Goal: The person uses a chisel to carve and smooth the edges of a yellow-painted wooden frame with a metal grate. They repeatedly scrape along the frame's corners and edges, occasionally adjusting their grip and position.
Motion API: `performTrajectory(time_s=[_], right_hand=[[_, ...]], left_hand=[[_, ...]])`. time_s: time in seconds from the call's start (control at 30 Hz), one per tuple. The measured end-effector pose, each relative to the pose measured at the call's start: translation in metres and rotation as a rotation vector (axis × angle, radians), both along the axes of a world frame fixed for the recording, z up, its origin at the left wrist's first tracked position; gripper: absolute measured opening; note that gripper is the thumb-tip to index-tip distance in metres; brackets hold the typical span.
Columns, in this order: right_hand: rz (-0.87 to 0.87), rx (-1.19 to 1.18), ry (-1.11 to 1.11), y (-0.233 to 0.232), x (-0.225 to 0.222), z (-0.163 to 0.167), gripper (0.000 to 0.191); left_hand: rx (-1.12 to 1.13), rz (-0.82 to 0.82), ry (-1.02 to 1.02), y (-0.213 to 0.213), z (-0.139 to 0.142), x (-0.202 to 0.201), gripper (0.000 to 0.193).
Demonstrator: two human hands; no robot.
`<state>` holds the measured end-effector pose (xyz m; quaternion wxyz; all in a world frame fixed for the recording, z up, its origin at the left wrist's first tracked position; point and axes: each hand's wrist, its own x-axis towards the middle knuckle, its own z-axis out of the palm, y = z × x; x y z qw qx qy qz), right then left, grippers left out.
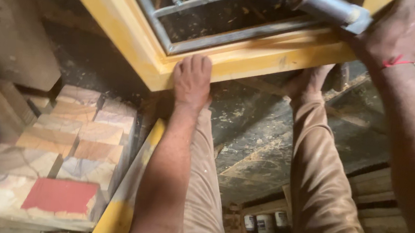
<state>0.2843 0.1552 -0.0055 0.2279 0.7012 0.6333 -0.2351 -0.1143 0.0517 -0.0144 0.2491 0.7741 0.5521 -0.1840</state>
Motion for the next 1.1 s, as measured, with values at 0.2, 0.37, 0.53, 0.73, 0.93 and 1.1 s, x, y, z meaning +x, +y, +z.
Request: performTrajectory(time_s=[0.2, 0.37, 0.53, 0.73, 0.93, 1.1], right_hand=[[0.020, 0.095, 0.090, -0.007, 0.011, 0.000, 0.071], [-0.020, 0.002, -0.018, -0.042, -0.010, 0.000, 0.077], [-0.246, -0.106, 0.032, -0.100, -0.078, 0.008, 0.068], [-0.286, -0.291, 0.195, -0.107, -0.103, 0.047, 0.046], [-0.197, -0.064, 0.429, -0.110, -0.065, 0.137, 0.030], [-0.012, -0.042, 0.618, -0.133, -0.039, 0.170, 0.032]], left_hand=[[0.116, 0.031, -0.005, 0.001, 0.010, 0.000, 0.025], [-0.049, -0.099, 0.085, -0.006, 0.031, -0.041, 0.025], [-0.026, -0.181, 0.085, -0.015, 0.037, -0.104, 0.027], [-0.008, -0.166, 0.076, -0.033, 0.019, -0.141, 0.021], [-0.145, -0.094, 0.215, -0.024, 0.047, -0.093, 0.056], [-0.396, 0.024, -0.101, -0.024, 0.069, 0.023, 0.064]])
